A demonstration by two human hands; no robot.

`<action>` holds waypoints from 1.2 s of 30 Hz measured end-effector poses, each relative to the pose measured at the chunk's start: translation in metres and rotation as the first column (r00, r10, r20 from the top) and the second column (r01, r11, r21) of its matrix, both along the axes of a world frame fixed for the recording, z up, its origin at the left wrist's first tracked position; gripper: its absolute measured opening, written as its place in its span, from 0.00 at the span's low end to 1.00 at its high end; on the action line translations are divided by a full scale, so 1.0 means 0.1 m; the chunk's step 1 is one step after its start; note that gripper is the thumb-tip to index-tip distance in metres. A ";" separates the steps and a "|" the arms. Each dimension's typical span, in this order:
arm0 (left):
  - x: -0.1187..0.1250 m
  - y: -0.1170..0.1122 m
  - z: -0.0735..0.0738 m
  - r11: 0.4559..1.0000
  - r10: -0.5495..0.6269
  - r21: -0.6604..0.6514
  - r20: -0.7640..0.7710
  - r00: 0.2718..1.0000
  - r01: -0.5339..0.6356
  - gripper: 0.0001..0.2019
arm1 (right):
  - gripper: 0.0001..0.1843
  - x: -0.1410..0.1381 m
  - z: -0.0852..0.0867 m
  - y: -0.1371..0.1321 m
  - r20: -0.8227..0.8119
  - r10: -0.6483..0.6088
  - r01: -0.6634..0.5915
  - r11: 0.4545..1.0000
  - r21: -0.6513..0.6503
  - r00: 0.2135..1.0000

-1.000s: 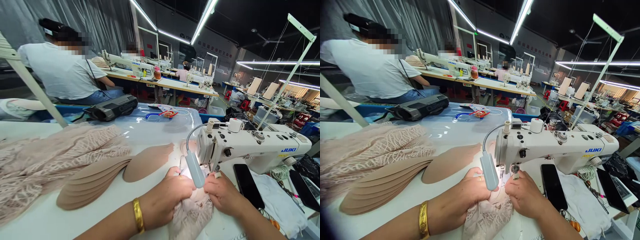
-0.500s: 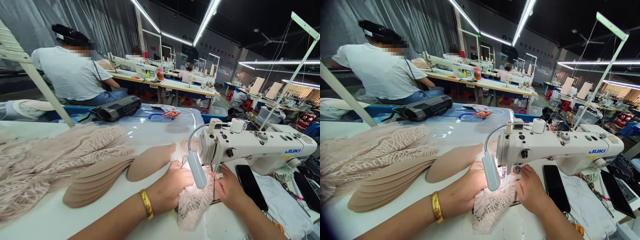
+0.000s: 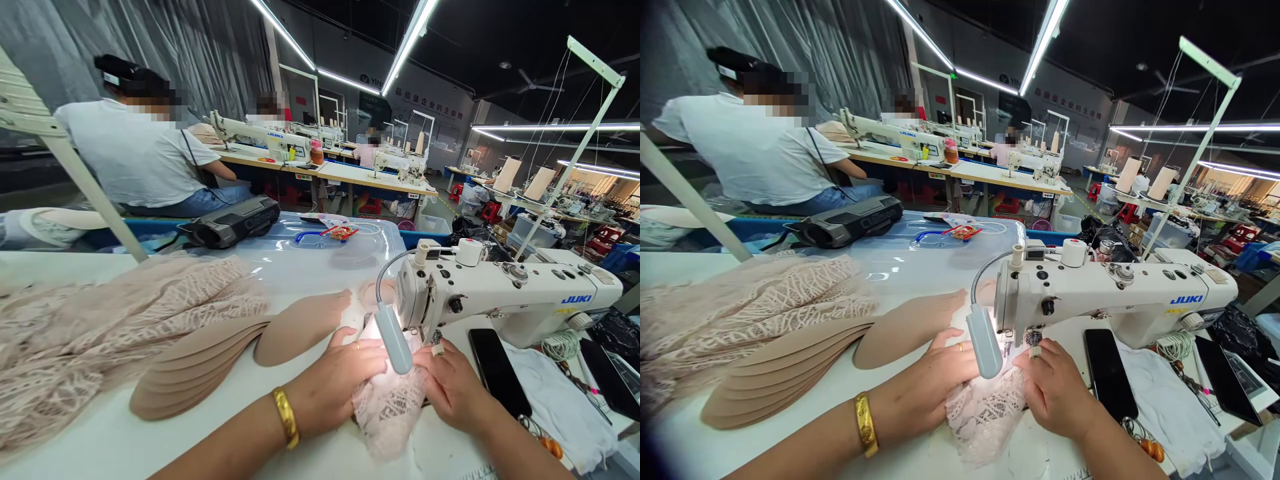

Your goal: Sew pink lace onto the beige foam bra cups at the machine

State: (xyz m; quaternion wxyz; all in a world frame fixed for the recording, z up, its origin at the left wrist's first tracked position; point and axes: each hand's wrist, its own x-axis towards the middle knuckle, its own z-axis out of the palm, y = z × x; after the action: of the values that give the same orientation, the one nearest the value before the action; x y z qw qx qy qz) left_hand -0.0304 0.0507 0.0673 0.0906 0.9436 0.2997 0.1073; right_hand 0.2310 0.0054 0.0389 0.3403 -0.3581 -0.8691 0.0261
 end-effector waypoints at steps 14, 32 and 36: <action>0.15 -0.28 0.13 0.975 0.182 -0.104 -0.136 0.974 -0.197 0.17 | 0.10 -0.07 -0.17 0.08 0.263 -0.133 0.125 0.991 0.047 0.956; 0.00 -0.10 -0.05 0.986 -0.115 -0.109 0.130 0.985 0.129 0.03 | 0.14 0.28 0.32 0.04 0.075 0.067 -0.032 0.917 -0.399 0.995; -0.01 0.00 -0.11 0.987 -0.162 0.005 0.106 0.981 0.163 0.13 | 0.12 0.10 0.26 0.07 -0.083 0.065 -0.091 0.930 -0.356 0.994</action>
State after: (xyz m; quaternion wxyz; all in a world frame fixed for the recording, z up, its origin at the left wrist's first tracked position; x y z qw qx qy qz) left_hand -0.0311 0.0508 0.0562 0.1163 0.9578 0.2167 0.1488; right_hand 0.2414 0.0125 0.0647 0.2979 -0.3783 -0.8507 0.2107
